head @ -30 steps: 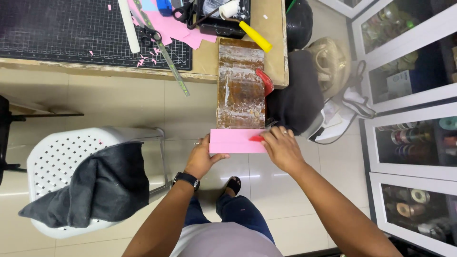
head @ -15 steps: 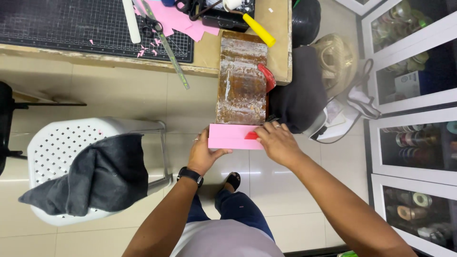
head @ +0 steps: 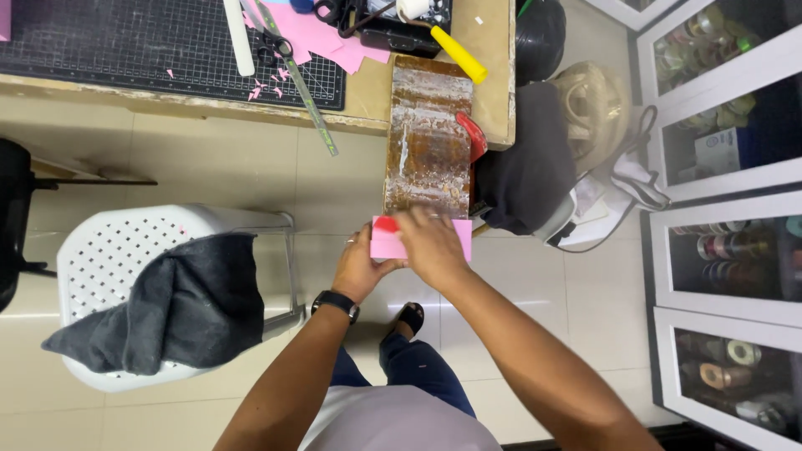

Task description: Applying glue to paper strips and attaching them to a base structure

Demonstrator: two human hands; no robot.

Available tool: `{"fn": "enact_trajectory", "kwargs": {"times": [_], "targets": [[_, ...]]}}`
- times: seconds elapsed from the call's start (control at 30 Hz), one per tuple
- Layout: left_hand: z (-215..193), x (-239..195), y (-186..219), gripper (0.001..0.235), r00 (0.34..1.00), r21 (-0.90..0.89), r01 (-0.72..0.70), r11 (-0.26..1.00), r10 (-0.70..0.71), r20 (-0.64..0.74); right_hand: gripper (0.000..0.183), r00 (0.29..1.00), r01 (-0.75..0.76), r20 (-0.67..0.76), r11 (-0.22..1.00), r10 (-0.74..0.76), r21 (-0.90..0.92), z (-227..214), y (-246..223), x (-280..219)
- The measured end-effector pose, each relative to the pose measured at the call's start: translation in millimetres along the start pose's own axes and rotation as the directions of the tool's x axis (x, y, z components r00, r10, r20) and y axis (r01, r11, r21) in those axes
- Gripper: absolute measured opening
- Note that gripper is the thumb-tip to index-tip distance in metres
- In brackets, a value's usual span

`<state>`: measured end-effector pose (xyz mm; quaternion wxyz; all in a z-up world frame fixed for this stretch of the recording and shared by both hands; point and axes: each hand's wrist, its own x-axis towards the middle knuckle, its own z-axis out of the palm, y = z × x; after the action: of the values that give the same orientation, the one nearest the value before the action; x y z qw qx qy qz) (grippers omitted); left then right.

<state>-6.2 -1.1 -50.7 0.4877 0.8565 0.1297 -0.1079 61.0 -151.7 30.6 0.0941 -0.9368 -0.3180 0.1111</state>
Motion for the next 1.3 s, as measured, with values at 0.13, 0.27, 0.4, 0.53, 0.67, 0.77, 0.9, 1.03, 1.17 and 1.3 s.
{"fn": "enact_trajectory", "kwargs": {"times": [0.13, 0.27, 0.4, 0.53, 0.67, 0.77, 0.9, 1.03, 1.17, 1.3], "targets": [[2.9, -5.1, 15.1, 0.1, 0.998, 0.016, -0.015, 1.0, 0.014, 0.063, 0.034, 0.892, -0.378, -0.138, 0.879, 0.429, 0.289, -13.0, -0.8, -69.6], [-1.1, -3.9, 13.3, 0.099, 0.992, 0.079, -0.077, 0.994, 0.068, 0.103, 0.026, 0.657, -0.746, -0.109, 0.664, 0.746, 0.055, 43.0, 13.8, -99.5], [10.7, 12.2, -11.2, 0.088, 0.982, 0.223, -0.149, 0.963, 0.118, 0.146, 0.027, 0.718, -0.682, 0.048, 0.689, 0.694, 0.244, 59.9, -59.6, -49.6], [5.1, 15.4, -9.3, 0.088, 0.968, 0.279, -0.198, 0.94, 0.143, 0.204, 0.031, 0.711, -0.694, 0.07, 0.681, 0.7, 0.234, 33.1, -37.3, -61.8], [-1.2, 8.2, -7.7, 0.093, 0.974, 0.25, -0.167, 0.954, 0.119, 0.194, 0.032, 0.564, -0.818, 0.001, 0.559, 0.826, 0.133, 35.6, -24.2, -68.0], [34.7, 39.1, -41.2, 0.084, 0.971, 0.313, -0.185, 0.931, 0.123, 0.207, 0.031, 0.65, -0.752, 0.0, 0.643, 0.76, 0.147, 42.1, -62.9, -38.1], [8.6, 18.5, -18.7, 0.094, 0.968, 0.293, -0.156, 0.943, 0.088, 0.233, 0.034, 0.597, -0.793, -0.086, 0.603, 0.798, 0.091, 40.7, -16.7, -64.1], [22.1, 28.6, -31.3, 0.094, 0.966, 0.241, -0.142, 0.96, 0.081, 0.244, 0.037, 0.612, -0.785, -0.023, 0.611, 0.79, 0.102, 58.1, -45.2, -39.4], [29.0, 28.1, -45.7, 0.084, 0.973, 0.318, -0.15, 0.936, 0.083, 0.215, 0.041, 0.67, -0.738, -0.012, 0.667, 0.743, 0.096, 63.9, -46.4, -42.9], [33.9, 30.7, -43.9, 0.09, 0.976, 0.327, -0.145, 0.934, 0.08, 0.203, 0.049, 0.658, -0.751, -0.009, 0.657, 0.753, 0.073, 67.1, -57.3, -39.1]]}}
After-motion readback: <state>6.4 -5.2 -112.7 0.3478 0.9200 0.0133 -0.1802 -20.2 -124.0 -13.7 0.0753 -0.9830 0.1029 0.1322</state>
